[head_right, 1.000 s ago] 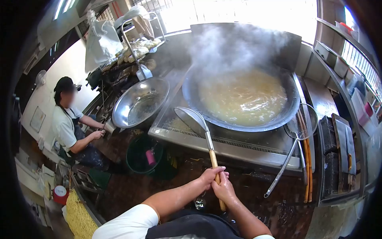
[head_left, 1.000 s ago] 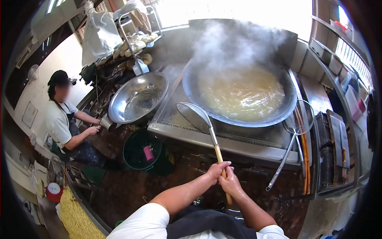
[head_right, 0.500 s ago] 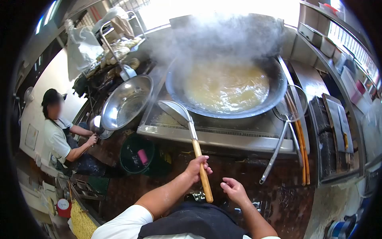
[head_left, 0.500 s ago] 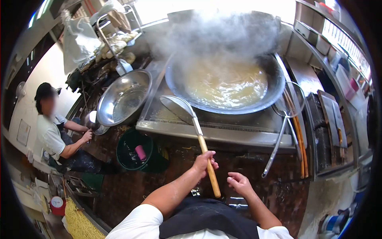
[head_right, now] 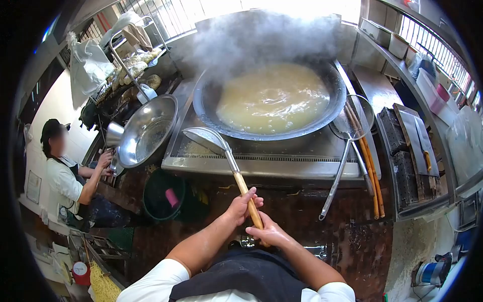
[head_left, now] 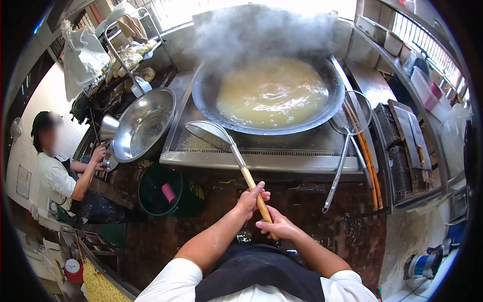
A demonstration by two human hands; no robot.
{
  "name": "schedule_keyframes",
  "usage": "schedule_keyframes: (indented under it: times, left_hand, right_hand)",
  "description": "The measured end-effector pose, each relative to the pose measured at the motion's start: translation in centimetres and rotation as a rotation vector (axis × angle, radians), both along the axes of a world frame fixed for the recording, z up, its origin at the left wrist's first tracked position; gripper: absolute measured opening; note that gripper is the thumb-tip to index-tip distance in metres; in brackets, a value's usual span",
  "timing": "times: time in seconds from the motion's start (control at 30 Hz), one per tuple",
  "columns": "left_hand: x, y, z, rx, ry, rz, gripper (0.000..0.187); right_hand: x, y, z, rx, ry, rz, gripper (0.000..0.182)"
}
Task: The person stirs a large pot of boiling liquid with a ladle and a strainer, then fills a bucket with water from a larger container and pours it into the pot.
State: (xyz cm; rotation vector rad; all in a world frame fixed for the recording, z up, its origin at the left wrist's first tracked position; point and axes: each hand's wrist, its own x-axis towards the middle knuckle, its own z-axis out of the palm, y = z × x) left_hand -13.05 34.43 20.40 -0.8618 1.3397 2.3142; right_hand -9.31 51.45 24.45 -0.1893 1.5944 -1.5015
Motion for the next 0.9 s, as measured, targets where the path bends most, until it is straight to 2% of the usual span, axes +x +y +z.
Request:
schedule_keyframes:
  times: [0.03, 0.13, 0.2, 0.23, 0.27, 0.33, 0.4, 0.43, 0.47, 0.5, 0.53, 0.57, 0.6, 0.67, 0.7, 0.77, 0.8, 0.87, 0.9]
  left_hand:
    - [0.2, 0.1, 0.0, -0.052, 0.014, -0.053, 0.039]
    - [1.6, -0.5, 1.6, -0.116, -0.025, -0.159, 0.044]
    - [3.4, -1.9, 2.3, -0.446, 0.089, -0.479, 0.048]
    - [4.5, -2.8, 3.1, -0.527, 0.208, -0.564, 0.061]
    - [5.1, -3.4, 3.9, -0.527, 0.197, -0.583, 0.061]
    - [6.3, -3.2, 9.7, -0.356, 0.460, -0.472, 0.057]
    - [6.6, -2.6, 15.6, -0.104, 0.838, -0.428, 0.059]
    - [7.0, -1.6, 19.6, -0.053, 1.020, -0.415, 0.070]
    - [8.0, -1.2, 22.7, 0.032, 1.093, -0.421, 0.072]
    - [8.9, -1.0, 25.0, 0.118, 1.169, -0.427, 0.075]
    - [9.7, 0.3, 26.0, 0.331, 1.274, -0.383, 0.078]
    - [8.5, 0.2, 25.4, 0.360, 1.544, -0.486, 0.074]
    - [9.5, 0.3, 26.5, 0.393, 1.463, -0.468, 0.066]
    - [10.2, 5.4, 27.9, 0.469, 1.596, -0.072, 0.050]
    - [10.0, 5.1, 27.7, 0.469, 1.592, -0.071, 0.050]
    - [9.1, 4.2, 27.1, 0.731, 1.706, -0.292, 0.065]
    - [10.0, 3.3, 27.6, 0.730, 1.705, -0.290, 0.065]
    - [12.3, 1.4, 29.1, 0.349, 1.311, -0.370, 0.066]
    - [12.3, 1.5, 29.0, 0.353, 1.313, -0.368, 0.066]
  right_hand:
    - [0.1, -0.9, -0.6, 0.049, 0.031, -0.080, 0.062]
    - [-0.7, -1.2, -2.9, 0.102, 0.091, -0.179, 0.051]
    - [-1.2, -0.6, -2.2, 0.133, 0.078, -0.223, 0.043]
    - [-1.5, -0.2, -1.7, 0.144, 0.076, -0.217, 0.042]
    - [-1.7, 0.2, -1.6, 0.154, 0.072, -0.210, 0.041]
    - [-1.8, 0.3, -2.6, 0.140, 0.069, -0.218, 0.040]
    - [-1.4, 0.0, -2.7, 0.137, 0.048, -0.213, 0.038]
    - [-1.2, -0.2, -2.8, 0.147, 0.062, -0.220, 0.037]
    - [-1.1, -0.4, -3.2, 0.166, 0.069, -0.212, 0.037]
    - [-1.0, -0.5, -5.0, 0.080, 0.061, -0.238, 0.037]
    - [-0.9, -0.9, -4.6, -0.006, 0.051, -0.267, 0.037]
    - [-1.0, -0.4, -3.8, 0.106, 0.063, -0.207, 0.037]
    - [-1.1, -0.5, -2.3, 0.156, 0.034, -0.196, 0.038]
    - [-1.3, -0.7, -3.1, 0.199, 0.041, -0.175, 0.041]
    - [-1.4, -0.9, -3.3, 0.256, 0.052, -0.158, 0.045]
    - [-1.2, -0.9, -3.8, 0.260, 0.095, -0.195, 0.045]
    - [-1.1, -0.9, -4.0, 0.264, 0.141, -0.231, 0.046]
    - [-1.2, -1.1, -5.1, 0.299, 0.161, -0.226, 0.045]
    - [-1.3, -1.1, -7.9, 0.313, 0.278, -0.239, 0.044]
